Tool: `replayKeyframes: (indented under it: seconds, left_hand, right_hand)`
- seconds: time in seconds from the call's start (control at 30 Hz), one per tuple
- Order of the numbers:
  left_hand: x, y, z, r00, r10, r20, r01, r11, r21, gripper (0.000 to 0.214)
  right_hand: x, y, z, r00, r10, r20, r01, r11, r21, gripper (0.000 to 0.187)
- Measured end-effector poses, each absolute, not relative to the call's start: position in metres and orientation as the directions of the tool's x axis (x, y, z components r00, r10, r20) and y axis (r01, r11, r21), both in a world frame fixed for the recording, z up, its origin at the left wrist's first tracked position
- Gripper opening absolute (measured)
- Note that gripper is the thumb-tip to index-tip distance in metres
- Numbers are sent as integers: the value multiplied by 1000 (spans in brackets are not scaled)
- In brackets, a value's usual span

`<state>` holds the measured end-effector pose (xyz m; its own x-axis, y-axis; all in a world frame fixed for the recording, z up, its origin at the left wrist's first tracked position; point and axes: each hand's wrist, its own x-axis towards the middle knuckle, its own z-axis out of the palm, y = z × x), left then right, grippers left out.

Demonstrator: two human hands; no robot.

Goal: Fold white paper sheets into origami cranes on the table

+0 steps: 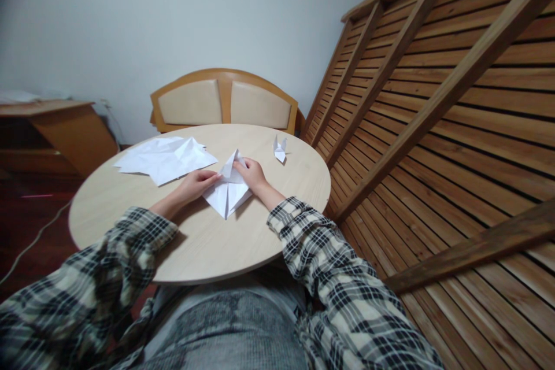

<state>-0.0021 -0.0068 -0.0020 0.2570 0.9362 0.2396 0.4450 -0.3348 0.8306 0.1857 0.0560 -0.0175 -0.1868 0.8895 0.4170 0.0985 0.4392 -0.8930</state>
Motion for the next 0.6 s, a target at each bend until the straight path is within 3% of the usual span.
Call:
replayKeyframes:
  seconds: [0.17, 0.33, 0.6]
  left_hand:
    - [-4, -4, -3, 308, 913, 269, 465, -391, 795, 35]
    - [-3, -6, 0, 286, 924, 255, 477, -368, 798, 37]
    - [-3, -8, 0, 301, 910, 284, 517, -406, 753, 39]
  right_hand:
    - [185, 54, -13, -188, 899, 395, 82, 415, -906, 37]
    - [186, 46, -3, -227, 854, 468, 48, 489, -871, 39]
    - [188, 39, 0, -216, 830, 514, 158, 549, -821, 41]
